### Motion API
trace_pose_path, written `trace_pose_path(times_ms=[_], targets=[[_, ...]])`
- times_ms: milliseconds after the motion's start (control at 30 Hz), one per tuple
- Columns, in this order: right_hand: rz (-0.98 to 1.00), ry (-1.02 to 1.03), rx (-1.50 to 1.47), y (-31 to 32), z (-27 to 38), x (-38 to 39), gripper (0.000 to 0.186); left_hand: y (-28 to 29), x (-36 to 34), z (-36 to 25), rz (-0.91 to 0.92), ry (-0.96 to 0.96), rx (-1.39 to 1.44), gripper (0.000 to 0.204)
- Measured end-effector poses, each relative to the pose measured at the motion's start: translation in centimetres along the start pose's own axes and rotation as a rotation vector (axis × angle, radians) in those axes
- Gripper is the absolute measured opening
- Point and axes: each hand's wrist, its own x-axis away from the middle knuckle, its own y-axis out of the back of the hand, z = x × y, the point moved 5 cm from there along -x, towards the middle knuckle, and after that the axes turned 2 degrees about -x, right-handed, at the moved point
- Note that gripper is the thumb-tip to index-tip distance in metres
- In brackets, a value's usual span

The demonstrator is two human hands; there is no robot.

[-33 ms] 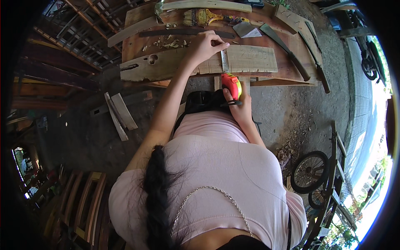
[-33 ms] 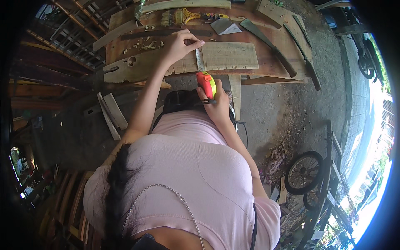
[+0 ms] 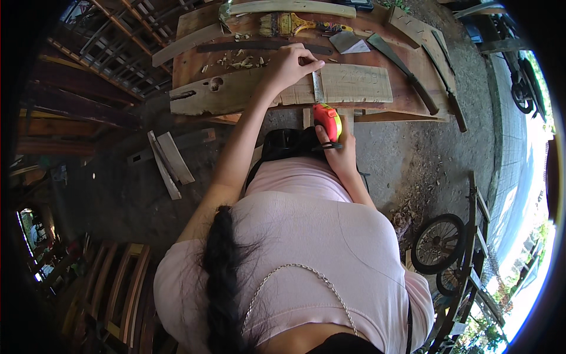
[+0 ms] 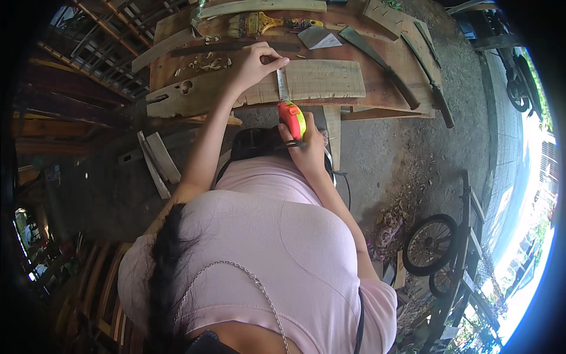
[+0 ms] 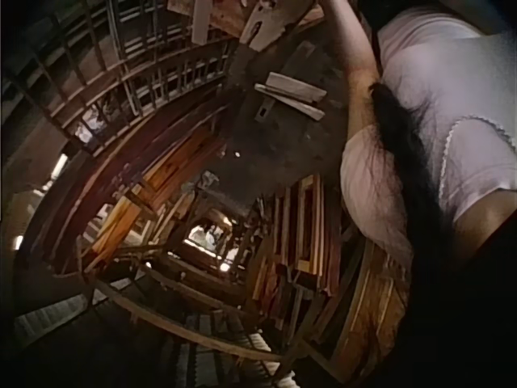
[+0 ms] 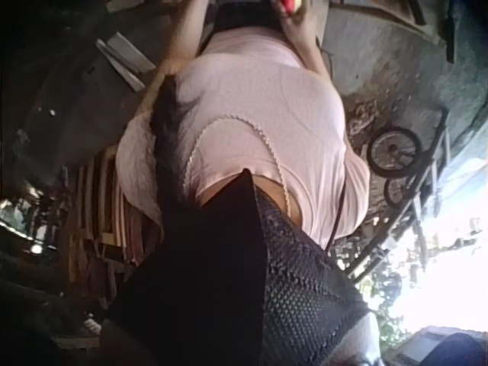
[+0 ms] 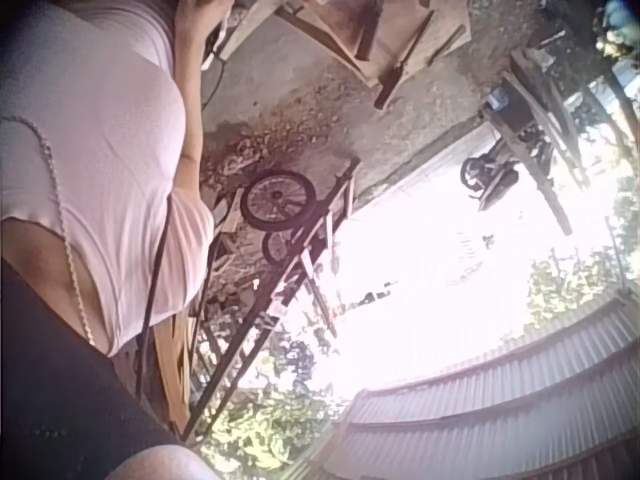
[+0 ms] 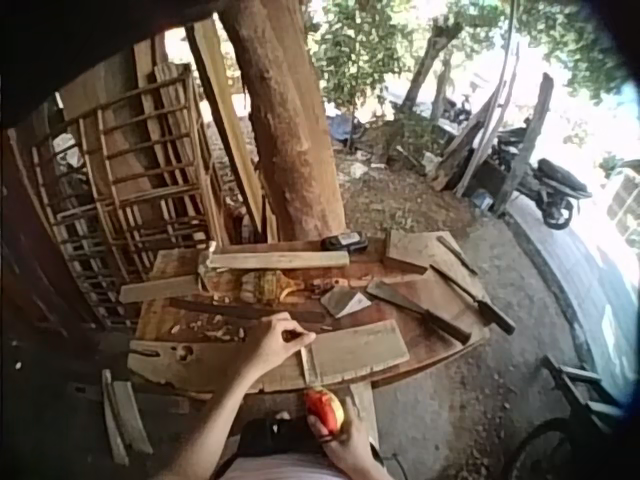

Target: Measure and cut a piece of wood using a tape measure and a hand saw.

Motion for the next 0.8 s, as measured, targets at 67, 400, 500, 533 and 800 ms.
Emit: trace_pose_path(times_ms=[67,400,500,533,800], targets=[[-0.002,-0.001,0.004,0.0,0.03,-0.02,0.036,-0.04,0.01,0.09,0.002,-0.005,-0.011,0.028],[-0.002,0.02,0.007,0.05,-0.17,-0.04,0.038,0.02,0.03,0.13,0.027,0.053,0.008,0.029],[-0.001,0.026,0.011,0.11,-0.02,-0.03,0.039,0.06,0.07,0.06,0.025,0.056,0.007,0.03],[-0.002,0.027,0.018,0.13,0.01,-0.04,0.039,0.17,0.07,-0.13,0.003,0.024,-0.006,0.03],[0.019,0.022,0.012,0.15,-0.29,-0.16,0.039,0.38,0.07,-0.39,0.005,0.031,0.003,0.03]])
